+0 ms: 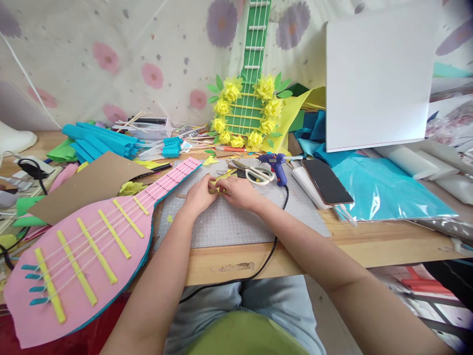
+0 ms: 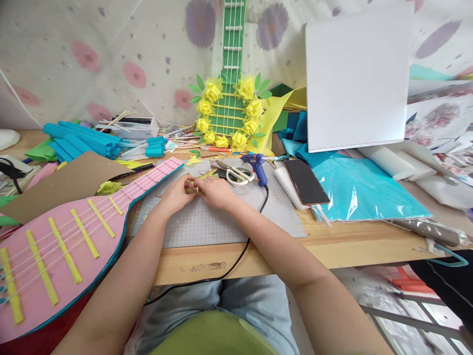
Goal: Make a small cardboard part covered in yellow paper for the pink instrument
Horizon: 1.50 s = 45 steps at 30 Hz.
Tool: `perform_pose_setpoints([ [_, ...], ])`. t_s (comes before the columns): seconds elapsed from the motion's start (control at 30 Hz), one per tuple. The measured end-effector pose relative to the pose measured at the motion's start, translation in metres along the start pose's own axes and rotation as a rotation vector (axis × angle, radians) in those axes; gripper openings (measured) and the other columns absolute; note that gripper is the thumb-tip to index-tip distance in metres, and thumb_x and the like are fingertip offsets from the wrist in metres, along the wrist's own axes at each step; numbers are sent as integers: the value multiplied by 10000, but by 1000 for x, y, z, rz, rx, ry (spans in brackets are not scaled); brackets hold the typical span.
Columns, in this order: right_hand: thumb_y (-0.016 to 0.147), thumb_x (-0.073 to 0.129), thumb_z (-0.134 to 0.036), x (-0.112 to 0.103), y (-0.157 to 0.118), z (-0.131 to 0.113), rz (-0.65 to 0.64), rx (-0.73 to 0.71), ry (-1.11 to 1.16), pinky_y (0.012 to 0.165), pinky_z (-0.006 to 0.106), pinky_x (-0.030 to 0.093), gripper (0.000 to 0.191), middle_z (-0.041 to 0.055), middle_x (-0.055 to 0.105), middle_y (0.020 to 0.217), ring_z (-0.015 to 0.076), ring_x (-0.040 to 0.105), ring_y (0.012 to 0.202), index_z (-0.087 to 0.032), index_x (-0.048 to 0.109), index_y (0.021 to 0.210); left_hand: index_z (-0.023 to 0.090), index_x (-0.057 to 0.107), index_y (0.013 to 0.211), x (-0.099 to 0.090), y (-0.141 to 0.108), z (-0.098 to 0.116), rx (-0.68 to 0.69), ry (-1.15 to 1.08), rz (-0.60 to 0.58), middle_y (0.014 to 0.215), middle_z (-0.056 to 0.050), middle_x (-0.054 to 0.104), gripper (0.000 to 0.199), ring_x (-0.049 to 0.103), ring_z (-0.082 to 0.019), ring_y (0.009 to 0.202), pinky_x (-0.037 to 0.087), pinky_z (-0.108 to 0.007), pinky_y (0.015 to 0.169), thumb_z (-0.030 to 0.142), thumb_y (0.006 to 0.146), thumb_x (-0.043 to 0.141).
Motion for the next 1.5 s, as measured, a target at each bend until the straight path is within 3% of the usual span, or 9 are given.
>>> perform_pose_setpoints([
  [0.23,812,453,-153,1,2,0,-26,53,-16,732,254,378,280,65,648,944,176,574,910,-173,517,1084,211,531,930,-1,-1,5,84,-10,10,829,3,657,307,604,-169,793,423,-276,671,137,642,607],
  [0.63,808,430,-155,0,4,-2,-70,93,-69,679,255,370,278,71,649,936,184,583,873,-171,496,1078,214,546,880,0,-1,6,84,18,-7,779,8,661,253,601,-174,747,409,-278,640,149,642,602],
  [0.97,831,409,-162,-2,3,0,-75,103,-84,647,250,359,305,82,653,961,184,587,865,-167,489,1125,220,583,955,0,-1,3,109,89,-20,840,-18,652,310,589,-191,813,426,-288,671,156,653,595],
  [1.2,828,403,-134,-2,2,1,-73,77,-56,685,252,371,302,80,641,987,178,577,903,-169,489,1115,207,574,940,-2,0,4,194,-31,-6,834,-3,649,327,578,-164,780,435,-279,682,117,627,601],
  [1.33,840,394,-147,-1,2,2,-93,90,-67,711,268,381,295,89,643,958,186,578,891,-164,497,1116,210,544,1009,-3,0,3,154,-122,-25,798,13,649,399,592,-142,729,446,-268,688,112,627,601],
  [1.5,837,396,-141,1,1,3,-73,72,-44,752,278,387,335,99,624,1027,188,559,960,-159,474,1163,221,549,980,-1,0,2,112,-54,-57,804,7,665,357,611,-168,775,447,-281,698,140,636,603],
])
Point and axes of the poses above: each hand's wrist, its own y-axis towards the middle knuckle, its own x-axis out of the palm, z = x × y, the point moved 4 cm from there along y, towards the middle knuckle
